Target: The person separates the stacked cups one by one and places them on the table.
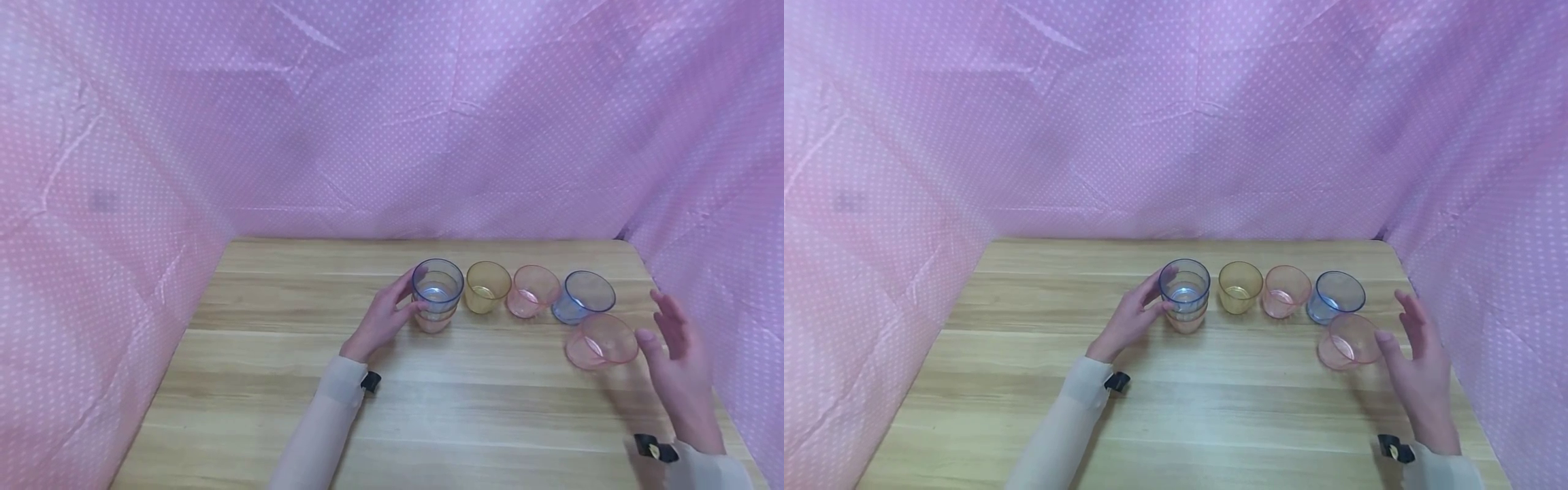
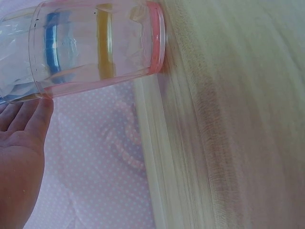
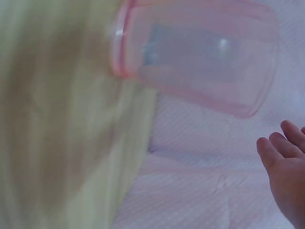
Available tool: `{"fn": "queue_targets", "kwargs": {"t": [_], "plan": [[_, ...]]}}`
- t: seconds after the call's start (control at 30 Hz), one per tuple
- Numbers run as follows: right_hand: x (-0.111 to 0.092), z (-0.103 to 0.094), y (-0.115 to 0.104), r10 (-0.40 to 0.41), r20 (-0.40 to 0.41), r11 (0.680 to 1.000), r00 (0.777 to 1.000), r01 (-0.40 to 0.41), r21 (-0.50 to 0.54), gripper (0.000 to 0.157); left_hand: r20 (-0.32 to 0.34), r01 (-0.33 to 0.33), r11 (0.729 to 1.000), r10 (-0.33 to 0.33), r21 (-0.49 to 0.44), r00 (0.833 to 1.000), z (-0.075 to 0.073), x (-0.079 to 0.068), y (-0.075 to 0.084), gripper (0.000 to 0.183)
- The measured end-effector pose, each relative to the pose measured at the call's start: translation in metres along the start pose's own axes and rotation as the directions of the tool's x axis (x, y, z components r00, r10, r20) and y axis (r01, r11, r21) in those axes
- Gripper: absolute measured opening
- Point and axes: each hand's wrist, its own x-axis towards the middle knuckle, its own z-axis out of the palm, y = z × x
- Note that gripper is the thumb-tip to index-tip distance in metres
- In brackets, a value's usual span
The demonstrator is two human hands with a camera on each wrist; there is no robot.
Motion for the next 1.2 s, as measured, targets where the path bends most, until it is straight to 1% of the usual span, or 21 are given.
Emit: {"fn": "queue_targets", "kwargs": {"t": [0.07,0.13,0.2,0.27,0.33,0.37,0.43,0.6,0.67,0.73,0.8,1.0,1.1,1.2], "plan": [[0.002,0.004,-0.005,-0.008,-0.028,0.995,1.0,0.01,0.095,0.058,0.0,0.002,1.0,-0.002,0.005,1.0,0.0,0.0,0.001,0.066],[0.003,0.01,-0.009,-0.05,-0.041,0.979,0.998,0.057,0.196,0.056,0.001,0.004,1.0,-0.004,0.01,1.0,0.0,0.0,0.002,0.066],[0.004,0.018,-0.012,-0.128,-0.043,0.942,0.991,0.135,0.309,0.054,0.001,0.007,1.0,-0.007,0.013,1.0,-0.001,0.0,0.003,0.066],[0.005,0.027,-0.015,-0.213,-0.044,0.891,0.976,0.213,0.4,0.054,-0.001,0.009,1.0,-0.009,0.014,1.0,0.0,0.0,0.003,0.066],[0.007,0.036,-0.019,-0.281,-0.04,0.84,0.959,0.266,0.474,0.054,-0.002,0.009,1.0,-0.009,0.012,1.0,0.0,0.001,0.003,0.066],[0.007,0.041,-0.021,-0.308,-0.035,0.822,0.951,0.284,0.494,0.054,-0.003,0.01,1.0,-0.01,0.011,1.0,0.0,0.001,0.003,0.066],[0.008,0.049,-0.025,-0.334,-0.026,0.806,0.942,0.3,0.511,0.055,-0.005,0.01,1.0,-0.01,0.006,1.0,0.0,0.001,0.003,0.066],[0.009,0.069,-0.033,-0.37,0.007,0.793,0.929,0.311,0.523,0.058,-0.002,0.008,1.0,-0.008,0.007,1.0,0.0,0.0,0.003,0.065],[0.01,0.077,-0.035,-0.391,0.019,0.781,0.92,0.321,0.536,0.059,-0.001,0.006,1.0,-0.006,0.011,1.0,0.0,0.0,0.003,0.066],[0.011,0.086,-0.036,-0.405,0.037,0.775,0.913,0.322,0.544,0.06,-0.001,0.003,1.0,-0.003,0.013,1.0,0.0,0.0,0.003,0.066],[0.012,0.094,-0.039,-0.428,0.063,0.771,0.902,0.327,0.547,0.061,0.0,0.005,1.0,-0.005,0.012,1.0,0.0,0.0,0.003,0.066],[0.01,0.121,-0.049,-0.446,0.173,0.806,0.878,0.31,0.503,0.06,-0.009,0.018,1.0,-0.018,0.01,1.0,0.0,0.0,0.003,0.066],[0.008,0.134,-0.051,-0.447,0.215,0.819,0.869,0.299,0.49,0.061,-0.012,0.017,1.0,-0.017,0.006,1.0,0.0,0.0,0.003,0.065],[0.007,0.146,-0.053,-0.454,0.244,0.834,0.857,0.312,0.456,0.062,-0.011,0.018,1.0,-0.018,0.006,1.0,0.0,0.0,0.004,0.065]]}}
